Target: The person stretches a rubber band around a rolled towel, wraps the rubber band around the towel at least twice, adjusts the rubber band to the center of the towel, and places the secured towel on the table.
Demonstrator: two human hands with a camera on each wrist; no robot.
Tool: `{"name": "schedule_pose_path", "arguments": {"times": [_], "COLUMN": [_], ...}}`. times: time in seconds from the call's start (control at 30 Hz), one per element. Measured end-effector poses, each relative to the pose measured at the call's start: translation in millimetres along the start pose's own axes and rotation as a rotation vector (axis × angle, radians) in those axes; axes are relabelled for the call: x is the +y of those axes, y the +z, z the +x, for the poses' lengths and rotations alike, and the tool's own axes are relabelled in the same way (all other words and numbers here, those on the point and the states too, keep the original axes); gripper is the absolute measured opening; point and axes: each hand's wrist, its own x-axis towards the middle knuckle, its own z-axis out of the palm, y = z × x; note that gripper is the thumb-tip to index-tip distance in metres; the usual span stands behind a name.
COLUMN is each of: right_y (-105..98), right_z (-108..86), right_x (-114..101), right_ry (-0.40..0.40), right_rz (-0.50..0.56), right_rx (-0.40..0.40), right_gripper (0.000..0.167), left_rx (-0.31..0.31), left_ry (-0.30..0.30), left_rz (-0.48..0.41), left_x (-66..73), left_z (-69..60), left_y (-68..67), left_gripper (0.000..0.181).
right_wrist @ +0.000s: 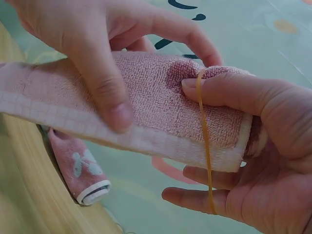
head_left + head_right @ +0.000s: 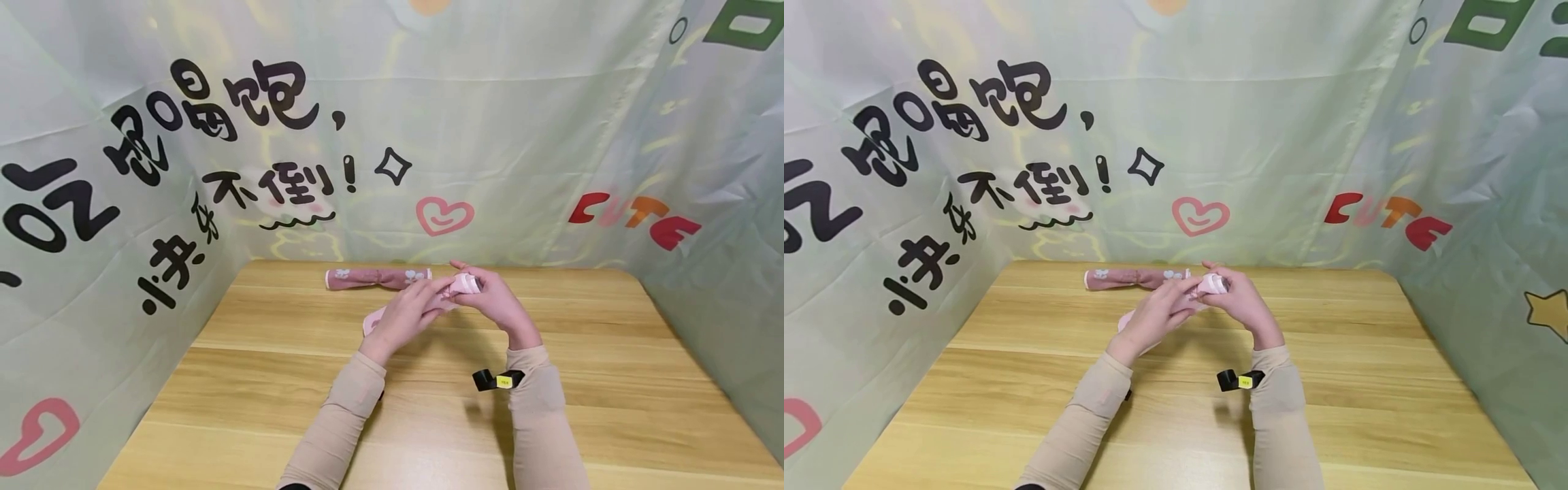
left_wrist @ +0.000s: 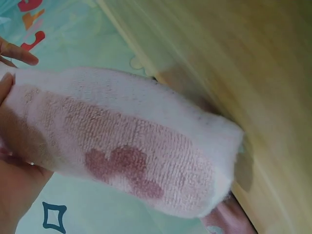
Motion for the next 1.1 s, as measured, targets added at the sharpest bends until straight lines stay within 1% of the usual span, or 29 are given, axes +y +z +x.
{"name": "schedule_pose_path", "arguments": {"times": [0.17, 0.23, 0.3, 0.37, 0.47, 0.53, 0.6, 0.7, 0.77, 0.87, 0.93, 1.0, 1.1], "right_y": [4.9, 8.8, 13.5, 18.4, 25.8, 29.9, 33.6, 38.0, 40.7, 44.1, 45.4, 46.1, 46.6], "right_z": [1.2, 2.6, 4.4, 6.4, 9.4, 11.3, 13.0, 15.3, 16.9, 18.7, 19.3, 19.3, 19.0], "right_x": [1.3, 2.2, 2.8, 3.7, 5.3, 7.0, 8.5, 11.1, 12.9, 15.0, 16.4, 17.7, 21.8], "right_ry": [-0.003, -0.008, -0.007, 0.0, 0.035, 0.066, 0.094, 0.126, 0.147, 0.195, 0.228, 0.264, 0.313], "right_rz": [0.072, 0.108, 0.149, 0.201, 0.314, 0.398, 0.467, 0.532, 0.553, 0.556, 0.529, 0.486, 0.447], "right_rx": [0.003, 0.005, 0.009, 0.013, 0.014, 0.002, -0.018, -0.073, -0.108, -0.15, -0.182, -0.216, -0.301], "right_gripper": [0.028, 0.034, 0.041, 0.045, 0.039, 0.034, 0.033, 0.034, 0.037, 0.044, 0.047, 0.045, 0.034], "left_rx": [0.113, 0.166, 0.208, 0.243, 0.275, 0.29, 0.31, 0.347, 0.378, 0.429, 0.462, 0.487, 0.502], "left_ry": [0.061, 0.074, 0.074, 0.065, 0.034, 0.005, -0.027, -0.068, -0.083, -0.1, -0.115, -0.136, -0.173], "left_rz": [0.027, 0.051, 0.076, 0.099, 0.127, 0.15, 0.164, 0.179, 0.185, 0.209, 0.223, 0.234, 0.243], "left_x": [-2.2, -2.5, -2.8, -3.4, -4.6, -5.7, -6.5, -7.8, -8.7, -11.4, -13.1, -14.7, -16.4], "left_z": [-0.3, -0.6, -0.8, -0.8, -1.1, -1.3, -1.1, -0.5, 0.0, 0.2, 0.1, -0.1, -0.7], "left_y": [1.2, 0.0, -1.3, -2.3, -2.9, -3.0, -3.7, -5.5, -7.4, -10.5, -12.9, -15.2, -17.4], "left_gripper": [0.046, 0.04, 0.035, 0.031, 0.028, 0.026, 0.025, 0.023, 0.023, 0.022, 0.021, 0.02, 0.019]}}
